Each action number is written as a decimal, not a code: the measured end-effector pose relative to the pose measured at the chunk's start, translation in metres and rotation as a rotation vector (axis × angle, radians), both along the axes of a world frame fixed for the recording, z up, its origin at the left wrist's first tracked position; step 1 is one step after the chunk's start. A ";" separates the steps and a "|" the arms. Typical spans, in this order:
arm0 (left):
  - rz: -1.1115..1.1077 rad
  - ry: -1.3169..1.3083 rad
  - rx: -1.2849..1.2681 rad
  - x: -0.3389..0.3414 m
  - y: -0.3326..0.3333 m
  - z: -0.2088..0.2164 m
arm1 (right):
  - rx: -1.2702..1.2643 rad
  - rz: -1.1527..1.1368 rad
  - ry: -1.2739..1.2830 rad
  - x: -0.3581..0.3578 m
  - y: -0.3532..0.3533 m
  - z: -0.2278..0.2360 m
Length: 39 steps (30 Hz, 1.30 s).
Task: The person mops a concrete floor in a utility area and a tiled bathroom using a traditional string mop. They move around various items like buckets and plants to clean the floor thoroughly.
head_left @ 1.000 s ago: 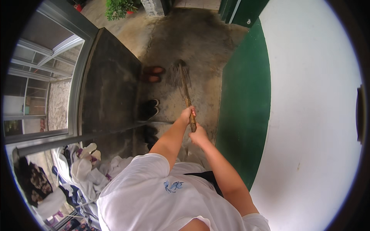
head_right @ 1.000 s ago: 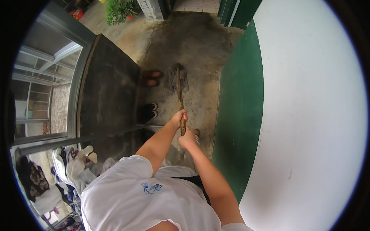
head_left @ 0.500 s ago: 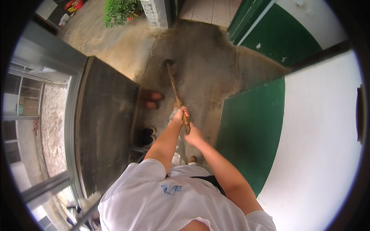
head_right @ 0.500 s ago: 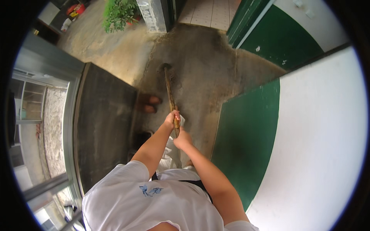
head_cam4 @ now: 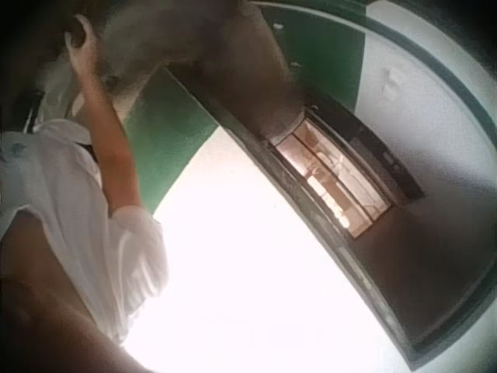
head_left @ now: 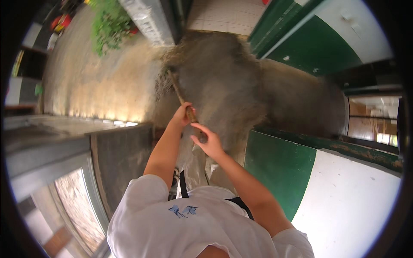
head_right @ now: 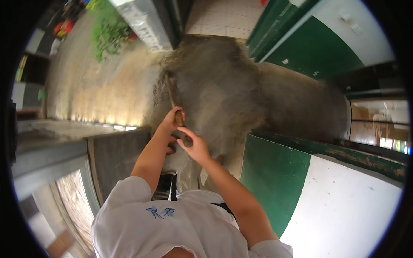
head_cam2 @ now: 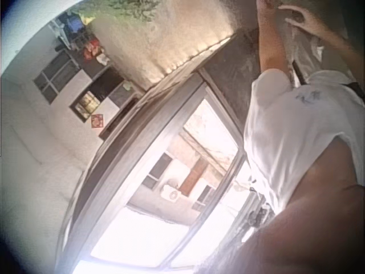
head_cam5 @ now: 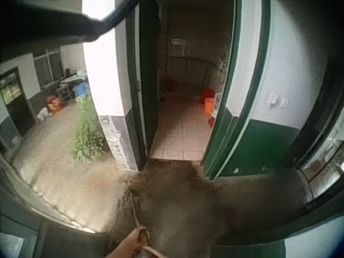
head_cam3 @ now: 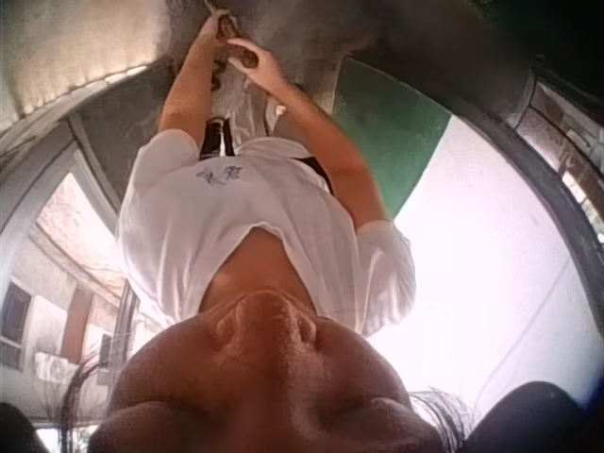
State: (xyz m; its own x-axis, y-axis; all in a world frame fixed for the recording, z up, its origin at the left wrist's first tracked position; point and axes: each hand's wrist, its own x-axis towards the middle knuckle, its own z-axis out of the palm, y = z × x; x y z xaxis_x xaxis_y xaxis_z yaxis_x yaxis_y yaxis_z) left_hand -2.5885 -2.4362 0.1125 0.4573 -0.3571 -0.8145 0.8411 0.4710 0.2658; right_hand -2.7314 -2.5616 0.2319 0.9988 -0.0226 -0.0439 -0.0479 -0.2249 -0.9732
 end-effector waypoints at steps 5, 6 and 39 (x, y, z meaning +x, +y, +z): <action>0.005 0.008 -0.071 0.077 -0.019 -0.021 | -0.125 -0.082 -0.450 0.091 -0.042 0.033; -0.002 0.035 -0.065 0.090 -0.033 -0.021 | 0.018 -0.066 -0.534 0.110 -0.057 0.035; -0.712 0.732 -0.550 0.201 -0.507 0.094 | -0.202 -0.057 -0.659 0.300 -0.328 0.235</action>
